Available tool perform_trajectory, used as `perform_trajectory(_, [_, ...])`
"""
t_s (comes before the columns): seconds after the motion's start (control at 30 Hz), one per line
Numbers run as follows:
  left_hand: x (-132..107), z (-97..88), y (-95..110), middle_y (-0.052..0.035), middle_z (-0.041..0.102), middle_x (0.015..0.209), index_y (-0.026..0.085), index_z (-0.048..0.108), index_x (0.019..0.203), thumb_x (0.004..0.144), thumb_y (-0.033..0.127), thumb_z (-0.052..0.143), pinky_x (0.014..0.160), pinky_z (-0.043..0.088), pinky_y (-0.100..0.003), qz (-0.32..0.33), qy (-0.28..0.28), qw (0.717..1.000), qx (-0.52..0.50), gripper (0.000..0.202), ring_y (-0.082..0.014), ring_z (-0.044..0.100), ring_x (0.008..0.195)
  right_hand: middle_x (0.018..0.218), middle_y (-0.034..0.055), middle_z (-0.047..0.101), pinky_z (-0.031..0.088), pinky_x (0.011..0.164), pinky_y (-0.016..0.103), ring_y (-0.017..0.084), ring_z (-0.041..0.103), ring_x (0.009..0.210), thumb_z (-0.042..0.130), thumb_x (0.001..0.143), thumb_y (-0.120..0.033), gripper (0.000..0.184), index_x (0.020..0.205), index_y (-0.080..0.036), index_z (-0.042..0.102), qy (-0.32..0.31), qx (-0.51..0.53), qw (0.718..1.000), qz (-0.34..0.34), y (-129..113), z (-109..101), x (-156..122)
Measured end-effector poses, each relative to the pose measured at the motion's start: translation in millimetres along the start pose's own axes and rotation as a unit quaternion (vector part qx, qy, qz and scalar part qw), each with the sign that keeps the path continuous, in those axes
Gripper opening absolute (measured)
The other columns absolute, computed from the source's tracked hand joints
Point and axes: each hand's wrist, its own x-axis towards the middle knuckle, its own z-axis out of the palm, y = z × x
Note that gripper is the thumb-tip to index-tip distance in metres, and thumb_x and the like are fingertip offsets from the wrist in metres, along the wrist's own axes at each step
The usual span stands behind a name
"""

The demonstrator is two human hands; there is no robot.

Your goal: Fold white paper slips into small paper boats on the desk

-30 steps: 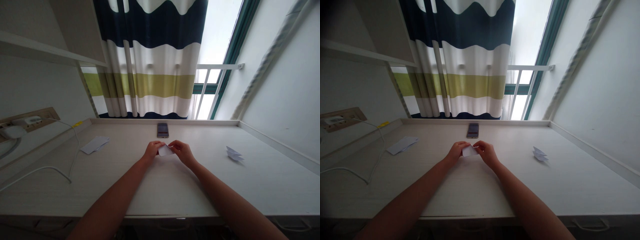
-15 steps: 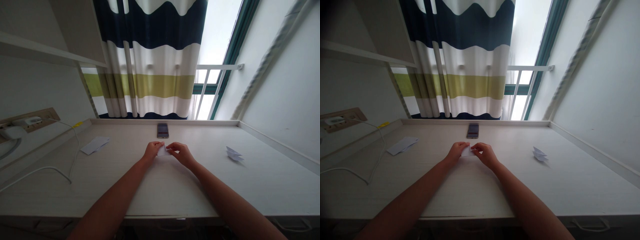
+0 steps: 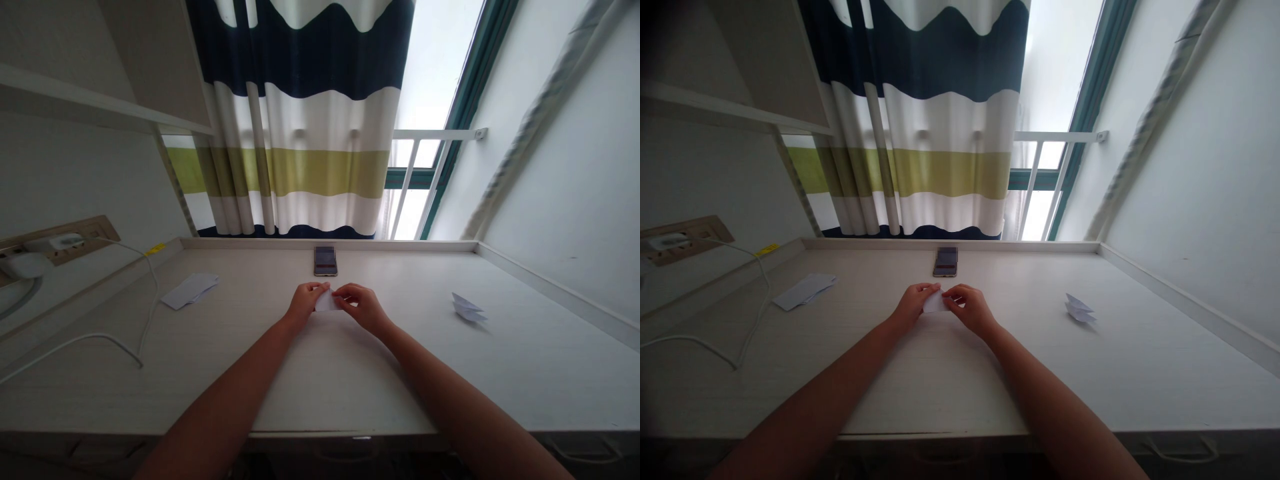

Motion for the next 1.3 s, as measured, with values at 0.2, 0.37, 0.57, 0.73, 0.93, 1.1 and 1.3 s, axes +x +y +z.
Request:
perform_trajectory(0.2, [-4,4.7,3,-0.0029,0.060,0.070,0.011,0.060,0.078,0.048,0.028,0.073,0.065,0.045,-0.027,-0.003,-0.081,0.994,-0.075,0.038,-0.0128,0.056,0.064,0.072,0.0049,0.060,0.049,0.061,0.030,0.014,0.056,0.063,0.058,0.068,-0.028,0.015,0.076,-0.016,0.063,0.055,-0.023,0.998,0.016,8,1,1])
perform_trajectory(0.37, [-3,3.4,1,-0.0043,0.062,0.077,0.011,0.060,0.083,0.051,0.021,0.071,0.069,0.045,-0.029,0.018,-0.054,0.997,-0.044,0.035,-0.0155,0.057,0.072,0.070,0.0034,0.061,0.049,0.060,0.029,0.013,0.056,0.061,0.061,0.065,-0.030,0.017,0.075,-0.017,0.062,0.053,0.007,0.998,0.038,8,1,2])
perform_trajectory(0.57, [-5,3.5,4,-0.0034,0.060,0.076,0.013,0.058,0.089,0.057,0.017,0.065,0.064,0.044,-0.026,0.081,-0.036,0.995,0.043,0.033,-0.0145,0.056,0.070,0.067,0.0024,0.062,0.048,0.057,0.028,0.013,0.057,0.060,0.061,0.065,-0.035,0.023,0.079,-0.017,0.060,0.053,0.116,0.984,0.125,2,-1,4])
perform_trajectory(0.73, [-10,6.7,7,-0.0027,0.060,0.075,0.014,0.058,0.089,0.056,0.013,0.063,0.063,0.044,-0.024,0.111,-0.045,0.987,0.111,0.034,-0.0143,0.056,0.069,0.065,0.0023,0.062,0.048,0.057,0.029,0.012,0.055,0.058,0.063,0.062,-0.037,0.025,0.071,-0.014,0.062,0.049,0.161,0.967,0.192,-1,-4,5])
perform_trajectory(0.93, [-7,7.2,2,-0.0041,0.061,0.073,0.012,0.060,0.079,0.058,0.019,0.064,0.058,0.047,-0.024,0.098,-0.059,0.986,0.122,0.022,-0.0143,0.057,0.065,0.058,-0.0012,0.058,0.045,0.054,0.026,0.010,0.051,0.054,0.064,0.059,-0.034,0.020,0.064,-0.015,0.059,0.062,0.181,0.962,0.193,0,-3,6])
perform_trajectory(1.1, [-4,6.9,-3,-0.0050,0.062,0.064,0.009,0.061,0.071,0.060,0.022,0.063,0.051,0.048,-0.025,0.045,-0.090,0.990,0.098,0.017,-0.0125,0.057,0.053,0.056,-0.0029,0.056,0.044,0.054,0.026,0.010,0.051,0.054,0.063,0.059,-0.033,0.018,0.063,-0.016,0.057,0.066,0.194,0.958,0.202,-4,-4,6])
perform_trajectory(1.3, [-6,7.2,0,-0.0050,0.063,0.065,0.010,0.062,0.071,0.060,0.023,0.064,0.050,0.048,-0.024,0.065,-0.059,0.992,0.094,0.017,-0.0128,0.057,0.054,0.062,-0.0007,0.059,0.044,0.055,0.026,0.011,0.053,0.057,0.064,0.059,-0.035,0.022,0.066,-0.015,0.060,0.058,0.205,0.955,0.208,-3,-4,6])
